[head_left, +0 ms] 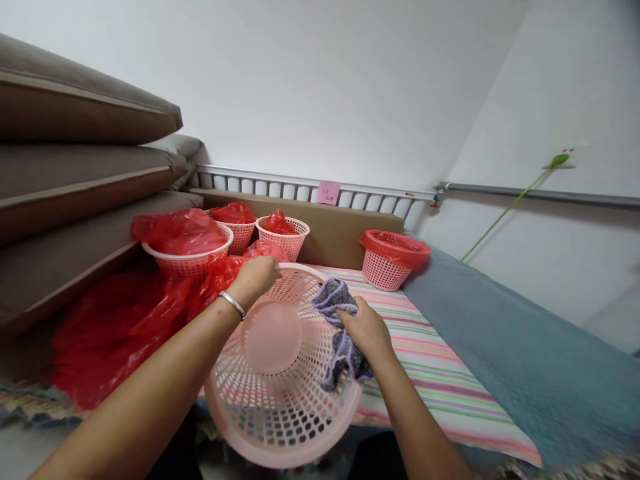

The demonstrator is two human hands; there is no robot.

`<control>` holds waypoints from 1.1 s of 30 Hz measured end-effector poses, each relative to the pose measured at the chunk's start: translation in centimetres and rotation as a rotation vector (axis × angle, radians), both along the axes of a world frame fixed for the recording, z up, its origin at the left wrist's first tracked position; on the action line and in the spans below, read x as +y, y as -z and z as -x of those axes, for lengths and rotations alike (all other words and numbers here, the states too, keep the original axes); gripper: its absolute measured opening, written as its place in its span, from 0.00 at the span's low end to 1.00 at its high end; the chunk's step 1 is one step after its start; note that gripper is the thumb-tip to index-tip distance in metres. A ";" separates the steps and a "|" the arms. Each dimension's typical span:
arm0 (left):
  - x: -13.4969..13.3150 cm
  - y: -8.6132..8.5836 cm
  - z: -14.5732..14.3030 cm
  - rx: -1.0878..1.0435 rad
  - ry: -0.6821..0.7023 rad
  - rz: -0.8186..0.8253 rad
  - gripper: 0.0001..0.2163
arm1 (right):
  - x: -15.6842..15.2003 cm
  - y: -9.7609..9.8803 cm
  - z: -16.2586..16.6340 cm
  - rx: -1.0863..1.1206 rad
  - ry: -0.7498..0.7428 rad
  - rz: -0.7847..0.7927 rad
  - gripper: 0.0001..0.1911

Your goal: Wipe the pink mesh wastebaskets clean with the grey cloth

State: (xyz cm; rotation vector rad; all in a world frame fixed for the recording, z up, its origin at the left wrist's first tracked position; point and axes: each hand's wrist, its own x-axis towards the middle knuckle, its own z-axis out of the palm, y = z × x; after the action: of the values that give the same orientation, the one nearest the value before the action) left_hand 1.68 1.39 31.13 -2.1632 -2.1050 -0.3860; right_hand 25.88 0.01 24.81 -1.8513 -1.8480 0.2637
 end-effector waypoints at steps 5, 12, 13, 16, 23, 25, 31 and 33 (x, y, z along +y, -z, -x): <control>-0.7 0.4 1.3 -0.026 -0.073 0.001 0.12 | -2.0 3.2 -0.8 0.148 0.010 0.025 0.15; -3.3 -0.4 2.0 -0.026 0.000 -0.009 0.11 | -5.1 1.3 -1.9 0.206 -0.113 -0.022 0.14; -3.4 -0.6 1.8 -0.021 0.048 0.005 0.10 | -5.1 0.1 -1.8 0.171 -0.154 -0.041 0.14; -3.0 -0.8 0.5 -0.009 0.175 0.034 0.08 | -4.3 -2.8 -1.1 0.010 -0.197 -0.118 0.13; -0.4 0.3 -1.2 -0.037 0.196 -0.010 0.10 | -1.1 -2.8 0.0 -0.110 -0.088 -0.154 0.15; 0.1 0.5 -0.8 -0.046 0.176 -0.012 0.10 | -0.8 -2.3 -0.2 -0.104 -0.062 -0.148 0.16; 0.4 0.8 0.7 -0.062 0.077 -0.010 0.10 | -1.0 -0.3 -0.9 0.016 0.021 -0.054 0.16; 0.5 1.0 1.1 -0.067 0.046 -0.009 0.09 | -1.3 0.9 -1.3 0.090 0.024 -0.036 0.16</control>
State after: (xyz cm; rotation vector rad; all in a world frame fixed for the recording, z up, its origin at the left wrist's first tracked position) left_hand 0.54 1.85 30.11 -2.2277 -2.0859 -0.4780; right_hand 27.22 -1.32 23.93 -1.8064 -1.7584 0.2985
